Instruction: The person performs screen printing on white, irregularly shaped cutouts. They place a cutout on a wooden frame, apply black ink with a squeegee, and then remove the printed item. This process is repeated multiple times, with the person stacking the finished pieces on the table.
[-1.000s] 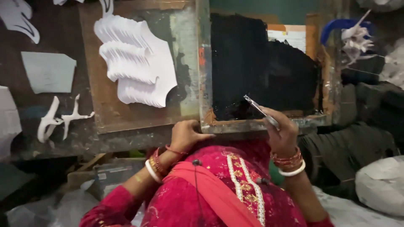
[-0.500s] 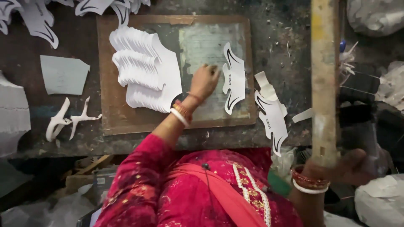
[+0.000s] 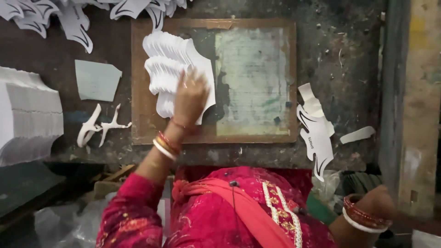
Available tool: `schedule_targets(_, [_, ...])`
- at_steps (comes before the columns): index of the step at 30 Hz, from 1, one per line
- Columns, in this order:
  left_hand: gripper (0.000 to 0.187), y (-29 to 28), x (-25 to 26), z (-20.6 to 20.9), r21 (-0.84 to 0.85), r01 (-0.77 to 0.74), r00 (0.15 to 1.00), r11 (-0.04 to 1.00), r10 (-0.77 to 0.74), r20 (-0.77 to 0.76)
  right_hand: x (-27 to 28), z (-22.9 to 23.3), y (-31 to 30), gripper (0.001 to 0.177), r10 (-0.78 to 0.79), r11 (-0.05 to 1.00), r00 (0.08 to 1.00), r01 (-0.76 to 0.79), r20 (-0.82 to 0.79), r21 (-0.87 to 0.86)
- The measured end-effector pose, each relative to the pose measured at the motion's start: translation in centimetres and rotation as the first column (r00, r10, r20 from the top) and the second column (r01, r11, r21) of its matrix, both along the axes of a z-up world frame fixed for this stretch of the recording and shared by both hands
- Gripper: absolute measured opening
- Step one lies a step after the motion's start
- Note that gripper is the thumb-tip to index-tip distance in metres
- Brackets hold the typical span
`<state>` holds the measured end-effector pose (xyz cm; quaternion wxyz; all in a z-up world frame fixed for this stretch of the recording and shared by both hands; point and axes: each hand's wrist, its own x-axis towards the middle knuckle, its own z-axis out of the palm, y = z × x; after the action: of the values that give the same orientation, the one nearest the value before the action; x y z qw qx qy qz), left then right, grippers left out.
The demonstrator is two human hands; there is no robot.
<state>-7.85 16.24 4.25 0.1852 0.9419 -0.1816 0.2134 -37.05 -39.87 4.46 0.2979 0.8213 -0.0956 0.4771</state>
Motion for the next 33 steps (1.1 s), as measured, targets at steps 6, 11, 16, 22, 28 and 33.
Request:
schedule_targets(6, [0.042, -9.1, -9.7, -3.4, 0.129, 0.378, 0.909, 0.917, -0.342, -0.237, -2.7, -5.9, -5.2, 0.071, -0.185, 0.981, 0.983, 0.183, 0.02, 0.064])
schedule_targets(11, [0.034, -16.3, -2.5, -4.7, -0.178, 0.427, 0.866, 0.886, -0.458, -0.2, 1.2, 1.7, 1.1, 0.071, -0.08, 0.995, 0.995, 0.083, 0.054, -0.063])
schedule_targets(16, [0.015, -14.0, 5.1, -4.2, -0.088, 0.052, 0.933, 0.995, -0.08, -0.351, 6.3, 11.2, 8.7, 0.062, -0.006, 1.0, 0.996, 0.007, 0.084, -0.02])
schedule_targets(22, [0.031, -14.3, -1.3, -1.7, -0.037, 0.356, 0.932, 0.934, -0.358, -0.055, 5.8, 10.9, 10.0, 0.053, 0.083, 0.995, 0.989, -0.09, 0.121, 0.052])
schedule_targets(28, [0.028, -19.1, 2.4, -4.8, -0.304, 0.363, 0.906, 0.881, -0.41, -0.106, 4.6, 11.9, 8.9, 0.048, 0.139, 0.988, 0.984, -0.146, 0.116, 0.055])
schedule_targets(33, [0.037, -19.5, 1.0, -4.5, -0.132, 0.458, 0.866, 0.879, -0.475, -0.157, 5.6, 11.9, 7.8, 0.042, 0.179, 0.971, 0.965, -0.204, 0.19, 0.126])
